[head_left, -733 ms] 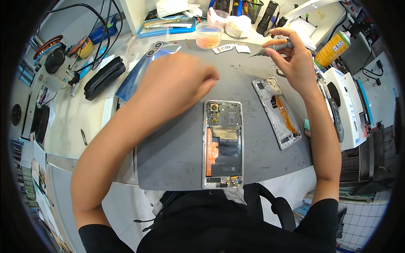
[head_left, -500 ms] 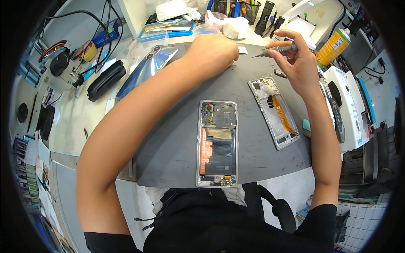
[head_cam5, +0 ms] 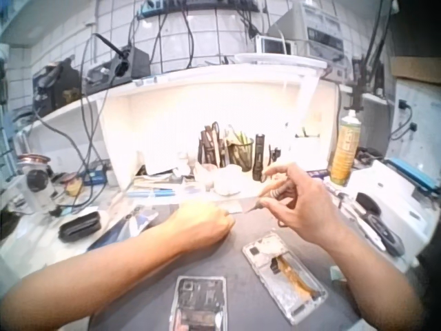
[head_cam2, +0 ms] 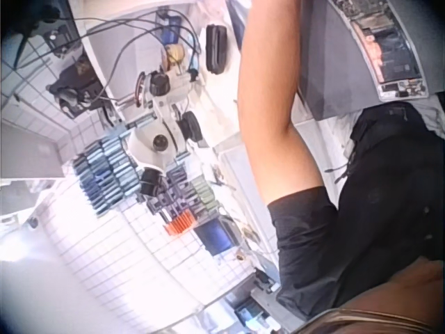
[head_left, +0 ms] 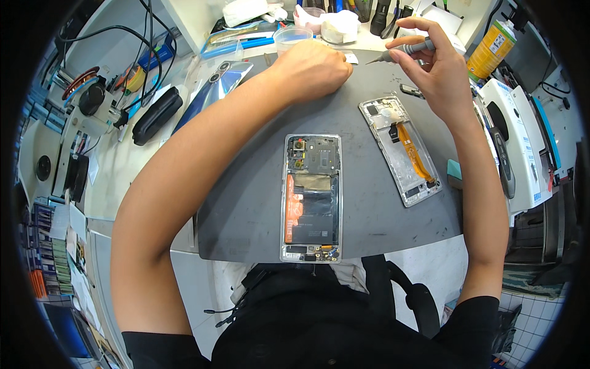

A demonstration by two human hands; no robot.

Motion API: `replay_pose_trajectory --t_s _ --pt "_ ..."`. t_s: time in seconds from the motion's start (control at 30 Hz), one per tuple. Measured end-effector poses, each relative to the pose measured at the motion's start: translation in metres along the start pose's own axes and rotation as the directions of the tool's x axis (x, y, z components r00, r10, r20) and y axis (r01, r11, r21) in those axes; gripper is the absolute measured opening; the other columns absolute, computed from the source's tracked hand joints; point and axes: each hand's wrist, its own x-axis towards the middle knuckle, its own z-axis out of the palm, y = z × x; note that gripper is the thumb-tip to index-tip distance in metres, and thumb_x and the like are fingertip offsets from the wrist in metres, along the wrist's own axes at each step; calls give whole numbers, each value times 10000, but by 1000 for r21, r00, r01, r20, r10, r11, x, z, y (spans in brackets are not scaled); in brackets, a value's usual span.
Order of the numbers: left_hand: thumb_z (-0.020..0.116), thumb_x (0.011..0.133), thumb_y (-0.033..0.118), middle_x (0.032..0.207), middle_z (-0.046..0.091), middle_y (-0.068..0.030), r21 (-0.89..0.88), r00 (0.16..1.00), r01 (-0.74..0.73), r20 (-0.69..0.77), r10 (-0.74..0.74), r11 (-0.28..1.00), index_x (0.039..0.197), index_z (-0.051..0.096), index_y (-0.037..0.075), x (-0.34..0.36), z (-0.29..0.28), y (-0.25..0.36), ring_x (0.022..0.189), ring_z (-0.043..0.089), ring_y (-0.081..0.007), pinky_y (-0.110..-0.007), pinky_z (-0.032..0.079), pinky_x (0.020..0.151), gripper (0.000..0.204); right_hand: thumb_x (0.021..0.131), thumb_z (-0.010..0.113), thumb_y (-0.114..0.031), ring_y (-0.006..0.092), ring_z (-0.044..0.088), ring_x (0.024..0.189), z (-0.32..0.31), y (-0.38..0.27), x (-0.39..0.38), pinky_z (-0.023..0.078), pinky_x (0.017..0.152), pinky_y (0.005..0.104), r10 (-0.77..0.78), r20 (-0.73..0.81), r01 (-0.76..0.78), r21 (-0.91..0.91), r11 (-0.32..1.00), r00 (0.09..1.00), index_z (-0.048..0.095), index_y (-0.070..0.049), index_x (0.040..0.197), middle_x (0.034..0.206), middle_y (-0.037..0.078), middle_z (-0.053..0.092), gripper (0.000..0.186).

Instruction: The person uses a screwdriver to remove screws from the internal frame of a disassembled smartphone. They carefully place the removed screws onto a nearby workbench surface. The person then briefly stands up to hand a blue tablet to a customer at a counter before returning to the workbench to continue unscrewing components from the phone chassis.

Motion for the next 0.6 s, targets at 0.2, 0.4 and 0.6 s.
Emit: replay_pose_trajectory --t_s 0.2,0.4,0.6 --pt "524 877 133 894 646 -174 -210 974 172 -111 -199 962 965 585 21 -10 -28 -4 881 653 -360 -445 518 771 156 929 724 -124 98 711 930 -2 2 1 567 789 226 27 10 -27 46 999 1000 557 -110 1318 1036 44 754 424" --pt "525 961 185 870 642 -164 -392 895 401 -24 -445 828 987 591 1 -44 -78 -2 814 634 -323 -394 495 730 197 903 721 -36 175 722 954 -1 -11 -1 587 809 252 113 61 -123 213 969 992 482 -26 1325 1045 137 723 484" --pt "698 908 174 828 710 -129 -717 857 386 47 -513 580 932 719 14 -100 -93 25 740 677 -258 -326 523 694 163 869 710 68 180 722 903 9 -55 -6 587 730 238 45 110 -93 483 871 993 429 -9 1298 1010 160 717 519"
